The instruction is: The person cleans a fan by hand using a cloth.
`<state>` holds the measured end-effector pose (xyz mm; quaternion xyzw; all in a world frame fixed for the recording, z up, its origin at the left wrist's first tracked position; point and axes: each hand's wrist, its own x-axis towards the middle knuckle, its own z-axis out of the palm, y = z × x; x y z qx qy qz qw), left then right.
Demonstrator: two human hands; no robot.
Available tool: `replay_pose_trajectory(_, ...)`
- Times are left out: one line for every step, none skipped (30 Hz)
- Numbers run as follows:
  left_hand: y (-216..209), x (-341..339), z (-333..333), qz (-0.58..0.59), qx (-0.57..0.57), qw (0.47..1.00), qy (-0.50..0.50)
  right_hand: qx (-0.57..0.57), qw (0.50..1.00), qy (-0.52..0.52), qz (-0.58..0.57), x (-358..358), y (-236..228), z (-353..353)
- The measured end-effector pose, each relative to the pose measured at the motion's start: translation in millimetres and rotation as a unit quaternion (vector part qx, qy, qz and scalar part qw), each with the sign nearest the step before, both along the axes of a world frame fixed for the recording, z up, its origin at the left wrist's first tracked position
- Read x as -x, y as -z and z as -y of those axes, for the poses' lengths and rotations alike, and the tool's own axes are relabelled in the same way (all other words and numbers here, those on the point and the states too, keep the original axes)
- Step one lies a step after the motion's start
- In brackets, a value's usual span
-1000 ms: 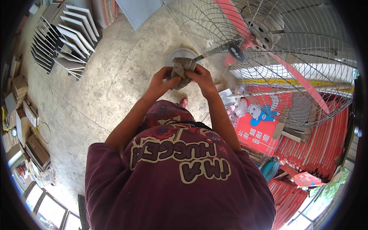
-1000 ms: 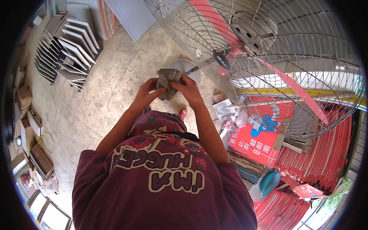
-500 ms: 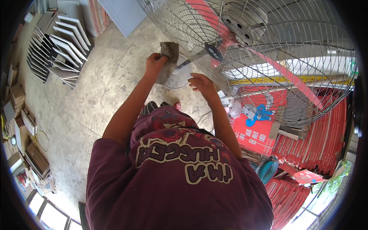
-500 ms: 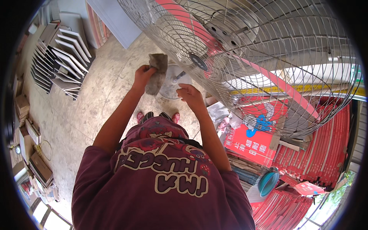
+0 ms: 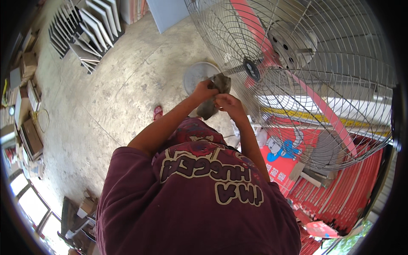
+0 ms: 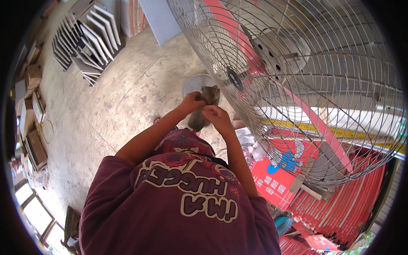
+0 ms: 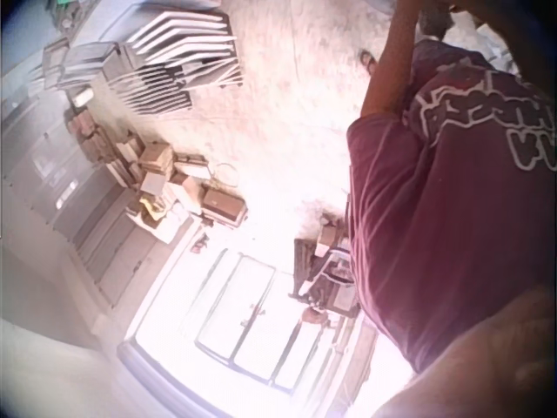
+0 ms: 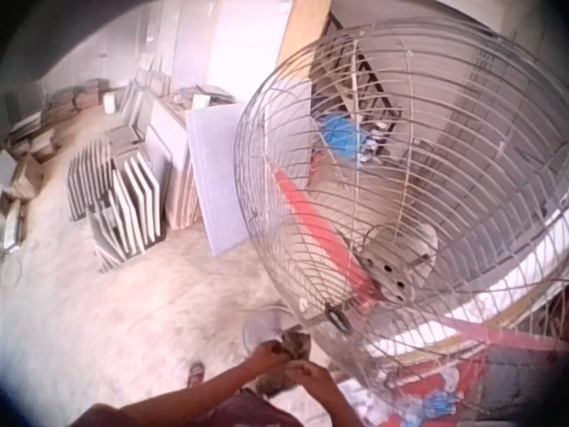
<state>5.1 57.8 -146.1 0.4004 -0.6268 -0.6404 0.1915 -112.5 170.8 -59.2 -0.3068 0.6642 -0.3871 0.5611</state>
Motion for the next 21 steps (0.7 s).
replay_pose_trajectory(-1, -6, -1, 0.003, 0.001, 1.000, -0.012, 0.003, 1.000, -0.004, 0.015, -1, -3, 4)
replay_pose_trajectory(-2, -15, -1, 0.008, 0.003, 1.000, -0.022, 0.012, 1.000, -0.025, 0.012, -1, -6, 7)
replay_pose_trajectory(-3, -23, -2, 0.012, 0.005, 0.999, -0.032, 0.021, 0.999, -0.041, -0.002, -2, -10, 10)
replay_pose_trajectory(1, -30, -2, 0.010, 0.016, 0.999, -0.050, 0.029, 0.998, -0.056, -0.016, -1, -13, 13)
replay_pose_trajectory(4, -37, -3, 0.008, 0.028, 0.997, -0.069, 0.038, 0.996, -0.072, -0.030, -1, -16, 16)
replay_pose_trajectory(8, -45, -4, 0.006, 0.039, 0.995, -0.088, 0.050, 0.995, -0.087, -0.026, 0, -17, 18)
replay_pose_trajectory(12, -55, -6, 0.011, 0.024, 0.995, -0.101, 0.063, 0.993, -0.094, -0.026, 0, -20, 21)
replay_pose_trajectory(12, -65, -7, 0.015, 0.009, 0.994, -0.112, 0.078, 0.992, -0.097, -0.028, 0, -22, 22)
replay_pose_trajectory(10, -75, -9, 0.019, -0.006, 0.992, -0.122, 0.092, 0.990, -0.100, -0.030, 1, -23, 24)
replay_pose_trajectory(9, -84, -11, -0.001, -0.012, 0.991, -0.131, 0.114, 0.984, -0.108, -0.085, 4, -17, 24)
replay_pose_trajectory(4, -90, -13, -0.012, -0.009, 0.990, -0.139, 0.121, 0.983, -0.106, -0.093, 4, -14, 25)
replay_pose_trajectory(0, -95, -15, -0.022, -0.007, 0.989, -0.145, 0.128, 0.981, -0.104, -0.100, 4, -12, 26)
replay_pose_trajectory(-5, -98, -18, -0.033, -0.004, 0.988, -0.151, 0.135, 0.980, -0.101, -0.107, 4, -10, 27)
replay_pose_trajectory(-13, -101, -21, -0.033, -0.004, 0.989, -0.143, 0.126, 0.982, -0.105, -0.094, 1, -12, 28)
replay_pose_trajectory(-28, -103, -25, -0.030, 0.000, 0.989, -0.142, 0.115, 0.984, -0.109, -0.081, -3, -17, 29)
replay_pose_trajectory(-46, -102, -28, -0.028, 0.005, 0.990, -0.141, 0.105, 0.986, -0.112, -0.068, -8, -19, 29)
replay_pose_trajectory(-55, -101, -33, -0.026, 0.011, 0.990, -0.141, 0.102, 0.986, -0.114, -0.064, -12, -19, 30)
replay_pose_trajectory(-56, -101, -37, -0.045, 0.053, 0.989, -0.134, 0.099, 0.987, -0.114, -0.059, -16, -19, 31)
replay_pose_trajectory(-63, -100, -40, -0.027, 0.062, 0.989, -0.130, 0.097, 0.987, -0.115, -0.055, -20, -20, 31)
replay_pose_trajectory(-75, -99, -41, -0.009, 0.072, 0.989, -0.126, 0.103, 0.987, -0.112, -0.055, -23, -23, 32)
replay_pose_trajectory(-84, -99, -42, 0.009, 0.082, 0.989, -0.122, 0.106, 0.988, -0.100, -0.051, -25, -27, 34)
